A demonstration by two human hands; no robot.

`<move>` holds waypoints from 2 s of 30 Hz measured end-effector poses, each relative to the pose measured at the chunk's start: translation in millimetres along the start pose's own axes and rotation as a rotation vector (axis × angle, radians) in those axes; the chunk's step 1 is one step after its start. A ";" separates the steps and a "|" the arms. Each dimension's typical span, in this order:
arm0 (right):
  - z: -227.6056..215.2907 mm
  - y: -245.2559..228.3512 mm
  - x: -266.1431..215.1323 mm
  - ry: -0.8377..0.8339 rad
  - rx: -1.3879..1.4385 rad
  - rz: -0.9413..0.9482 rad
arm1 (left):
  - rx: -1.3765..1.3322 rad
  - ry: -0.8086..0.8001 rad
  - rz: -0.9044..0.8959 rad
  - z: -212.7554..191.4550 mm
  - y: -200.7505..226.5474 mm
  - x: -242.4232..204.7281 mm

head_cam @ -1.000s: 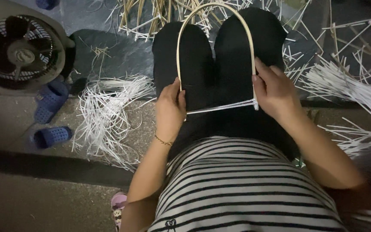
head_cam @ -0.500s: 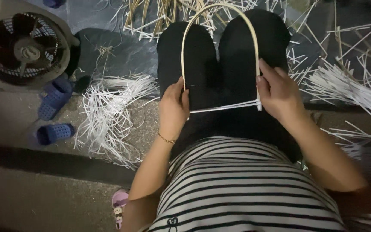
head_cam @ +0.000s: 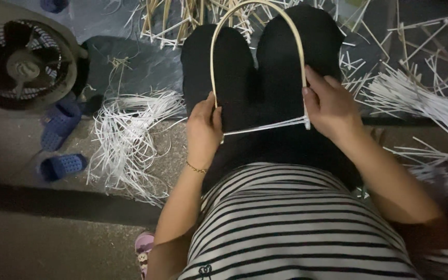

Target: The recorder is weaving white plastic or bamboo strips around a wooden frame to create a basket or furniture component.

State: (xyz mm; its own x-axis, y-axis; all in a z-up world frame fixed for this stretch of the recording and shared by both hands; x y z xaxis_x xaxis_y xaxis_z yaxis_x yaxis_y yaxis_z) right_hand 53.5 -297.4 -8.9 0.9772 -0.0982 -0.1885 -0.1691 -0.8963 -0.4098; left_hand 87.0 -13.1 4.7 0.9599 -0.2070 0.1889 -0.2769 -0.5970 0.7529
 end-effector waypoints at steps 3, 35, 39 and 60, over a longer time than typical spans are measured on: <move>-4.4 -5.6 -2.5 0.078 0.051 -0.109 | 0.006 0.002 0.001 -0.2 -0.7 -1.2; 5.6 19.0 11.2 0.089 0.361 -0.126 | -0.009 0.050 -0.033 -3.1 -2.8 -4.7; 11.3 13.8 10.2 -0.245 0.152 0.139 | -0.061 0.044 -0.070 -5.3 -6.1 -3.6; 11.6 6.9 16.7 -0.038 0.308 -0.073 | -0.404 -0.212 -0.482 0.8 -69.5 -2.7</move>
State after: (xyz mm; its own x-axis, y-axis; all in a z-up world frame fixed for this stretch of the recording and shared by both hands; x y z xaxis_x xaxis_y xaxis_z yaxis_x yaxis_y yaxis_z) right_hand 67.2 -300.3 -25.2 0.9835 -0.0171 -0.1800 -0.1359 -0.7268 -0.6733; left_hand 103.6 28.3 -48.6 0.9315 -0.1620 -0.3257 0.2594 -0.3320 0.9069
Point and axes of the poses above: each hand's wrist, its own x-axis towards the middle knuckle, its own z-axis out of the palm, y = z × x, the point moved 10 cm from there along x, towards the middle knuckle, and after that the axes turned 5 degrees about -x, right-handed, at the moved point
